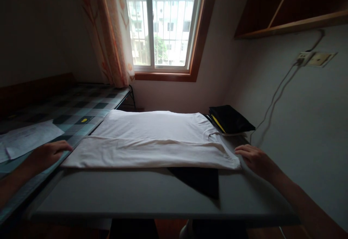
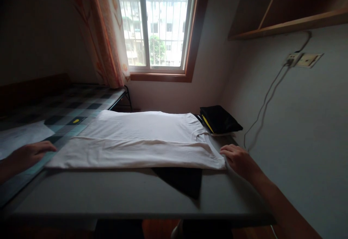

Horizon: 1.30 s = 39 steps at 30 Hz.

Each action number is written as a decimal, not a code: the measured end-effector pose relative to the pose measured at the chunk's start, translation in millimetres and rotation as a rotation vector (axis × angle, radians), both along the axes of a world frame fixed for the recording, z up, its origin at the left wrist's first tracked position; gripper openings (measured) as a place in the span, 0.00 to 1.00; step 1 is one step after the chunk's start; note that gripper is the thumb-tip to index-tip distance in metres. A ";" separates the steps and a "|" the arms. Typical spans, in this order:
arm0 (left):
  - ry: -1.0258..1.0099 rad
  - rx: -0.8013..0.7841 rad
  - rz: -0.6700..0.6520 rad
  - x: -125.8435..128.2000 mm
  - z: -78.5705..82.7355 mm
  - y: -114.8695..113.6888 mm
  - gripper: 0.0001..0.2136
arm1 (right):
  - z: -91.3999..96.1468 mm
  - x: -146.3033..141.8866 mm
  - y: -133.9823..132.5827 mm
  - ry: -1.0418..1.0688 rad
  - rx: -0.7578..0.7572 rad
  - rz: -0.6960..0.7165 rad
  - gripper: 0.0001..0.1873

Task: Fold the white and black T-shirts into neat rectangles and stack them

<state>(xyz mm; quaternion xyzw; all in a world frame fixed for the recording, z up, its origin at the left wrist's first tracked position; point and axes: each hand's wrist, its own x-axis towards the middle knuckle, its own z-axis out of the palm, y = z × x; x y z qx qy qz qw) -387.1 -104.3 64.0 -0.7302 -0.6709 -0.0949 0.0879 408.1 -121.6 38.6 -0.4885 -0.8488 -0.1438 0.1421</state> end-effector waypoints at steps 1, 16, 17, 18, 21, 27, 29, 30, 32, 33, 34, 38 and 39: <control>-0.083 -0.035 -0.049 14.1 -0.3 5.8 0.16 | 1.6 -9.2 3.7 0.009 0.005 0.022 0.17; -0.242 -0.128 -0.536 315.1 -45.9 108.5 0.20 | 0.7 -154.1 106.4 0.178 -0.144 0.276 0.15; -0.212 -0.140 -0.523 322.6 -50.6 112.8 0.21 | -1.5 -157.0 112.5 0.178 -0.162 0.278 0.14; -0.187 -0.144 -0.511 328.3 -54.8 115.8 0.22 | -4.1 -159.0 118.6 0.179 -0.179 0.275 0.14; -0.140 -0.145 -0.489 336.4 -62.2 118.0 0.23 | -13.1 -160.8 137.9 0.188 -0.221 0.223 0.15; -0.141 -0.118 -0.472 336.0 -61.9 114.0 0.23 | -32.8 -157.3 183.3 0.139 -0.249 -0.063 0.20; -0.138 -0.112 -0.472 337.0 -61.8 114.2 0.23 | -37.7 -155.7 198.5 0.091 -0.253 -0.160 0.23; -0.135 -0.114 -0.472 337.6 -62.1 114.6 0.23 | -39.5 -154.7 205.6 0.075 -0.258 -0.201 0.24; -0.129 -0.126 -0.466 338.7 -63.0 115.3 0.23 | -41.4 -152.0 218.3 0.061 -0.273 -0.279 0.26; -0.126 -0.133 -0.462 339.2 -63.4 115.6 0.23 | -41.7 -150.5 223.7 0.061 -0.281 -0.318 0.27; -0.124 -0.140 -0.458 339.5 -63.6 115.9 0.23 | -41.5 -149.0 228.5 0.063 -0.287 -0.355 0.27; -0.116 -0.155 -0.454 339.9 -63.3 115.8 0.24 | -38.2 -142.7 244.7 0.080 -0.269 -0.469 0.27; -0.116 -0.155 -0.454 339.9 -62.9 115.6 0.24 | -37.1 -140.9 248.8 0.088 -0.261 -0.504 0.28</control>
